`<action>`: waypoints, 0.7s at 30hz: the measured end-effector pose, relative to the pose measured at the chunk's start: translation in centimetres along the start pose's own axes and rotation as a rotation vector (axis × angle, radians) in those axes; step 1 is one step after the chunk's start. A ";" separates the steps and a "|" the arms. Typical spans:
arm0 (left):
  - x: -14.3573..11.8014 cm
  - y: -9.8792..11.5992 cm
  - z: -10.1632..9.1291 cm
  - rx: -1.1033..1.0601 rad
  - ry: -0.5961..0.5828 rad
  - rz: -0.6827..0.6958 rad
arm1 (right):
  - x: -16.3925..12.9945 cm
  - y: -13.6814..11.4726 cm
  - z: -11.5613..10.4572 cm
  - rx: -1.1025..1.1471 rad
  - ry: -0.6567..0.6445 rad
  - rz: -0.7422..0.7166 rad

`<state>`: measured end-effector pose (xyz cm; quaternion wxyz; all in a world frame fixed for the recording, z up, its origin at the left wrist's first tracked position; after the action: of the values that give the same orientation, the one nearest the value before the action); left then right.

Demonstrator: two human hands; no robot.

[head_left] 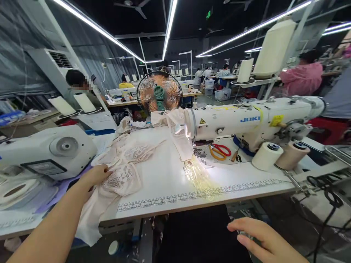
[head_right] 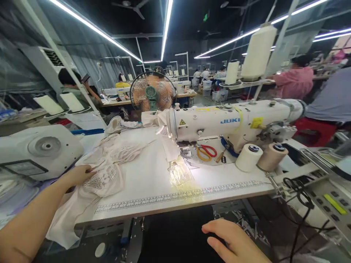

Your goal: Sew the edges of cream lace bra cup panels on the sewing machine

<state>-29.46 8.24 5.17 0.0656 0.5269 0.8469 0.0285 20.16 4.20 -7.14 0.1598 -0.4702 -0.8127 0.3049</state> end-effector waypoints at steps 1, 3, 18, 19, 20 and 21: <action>-0.1 0.3 -0.4 0.000 0.015 -0.006 | 0.3 -1.4 0.2 0.024 -0.022 -0.035; -0.2 1.1 -1.8 0.013 0.072 -0.031 | 0.4 -3.8 0.1 0.051 -0.046 -0.109; -11.5 13.4 8.2 -1.320 0.045 -0.111 | 2.8 -8.9 4.3 0.590 0.018 -0.217; -12.7 14.2 10.8 -1.408 -0.040 -0.134 | 3.2 -9.3 5.1 0.672 -0.039 -0.231; -13.9 14.7 12.9 -1.460 -0.099 -0.130 | 3.4 -9.7 6.1 0.745 -0.113 -0.233; -15.0 14.5 14.5 -1.467 -0.089 -0.136 | 3.6 -9.9 7.2 0.798 -0.198 -0.213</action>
<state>-8.03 0.90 -6.23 0.4370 0.2945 0.6375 0.5621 7.77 1.09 -6.34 0.2812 -0.2535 -0.6862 0.6212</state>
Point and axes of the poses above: each hand's wrist, its own x-axis towards the middle knuckle, its own z-axis out of the palm, y = z × x, the point moved 9 cm from there along x, towards the middle knuckle, and after that the axes turned 12 degrees about -x, right-handed, at the moved point
